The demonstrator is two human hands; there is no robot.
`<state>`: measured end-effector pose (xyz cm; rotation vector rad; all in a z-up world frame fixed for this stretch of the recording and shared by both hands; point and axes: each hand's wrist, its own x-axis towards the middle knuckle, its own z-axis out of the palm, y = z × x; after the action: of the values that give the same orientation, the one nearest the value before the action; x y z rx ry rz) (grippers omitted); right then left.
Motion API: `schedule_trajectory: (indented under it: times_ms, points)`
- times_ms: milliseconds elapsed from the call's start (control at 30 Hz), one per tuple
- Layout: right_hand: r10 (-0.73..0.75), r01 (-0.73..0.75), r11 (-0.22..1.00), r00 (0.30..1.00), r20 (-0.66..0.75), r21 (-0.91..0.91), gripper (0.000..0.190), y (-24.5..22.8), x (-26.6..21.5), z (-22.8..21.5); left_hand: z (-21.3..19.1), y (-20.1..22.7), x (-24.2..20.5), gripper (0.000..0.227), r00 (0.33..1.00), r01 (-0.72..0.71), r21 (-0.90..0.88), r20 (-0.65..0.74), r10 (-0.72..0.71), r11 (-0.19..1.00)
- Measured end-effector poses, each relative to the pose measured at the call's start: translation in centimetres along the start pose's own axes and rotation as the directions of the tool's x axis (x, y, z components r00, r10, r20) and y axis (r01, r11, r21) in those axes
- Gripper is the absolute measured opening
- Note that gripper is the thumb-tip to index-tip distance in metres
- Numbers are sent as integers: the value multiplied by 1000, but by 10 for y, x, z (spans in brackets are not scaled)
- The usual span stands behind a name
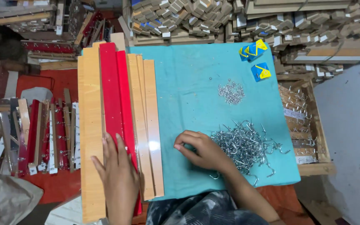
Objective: Attaching metal hooks to wooden boards to assemble wall-mounted racks
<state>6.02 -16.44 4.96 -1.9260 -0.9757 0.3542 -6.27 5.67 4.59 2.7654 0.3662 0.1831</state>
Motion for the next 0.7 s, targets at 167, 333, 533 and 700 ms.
schedule_trajectory:
  times_ms: [167, 333, 533, 700]
  points:
    - [79, -72, 981, 996, -37, 180, 11, -19, 19, 41, -1, -8, -4, 95, 999, -52, -114, 0, 53, 992]
    - [180, -190, 884, 982, 65, 426, 24, -22, 40, 74, -11, -10, -2, 65, 999, 24, -563, -15, -39, 826]
    - [223, -214, 795, 973, 56, 567, 35, -2, 55, 102, -15, -7, 2, 71, 999, 39, -530, 45, -18, 847]
    - [162, -164, 851, 986, 49, 498, 40, 2, 53, 101, -4, -10, 8, 63, 999, 38, -436, -2, -43, 899]
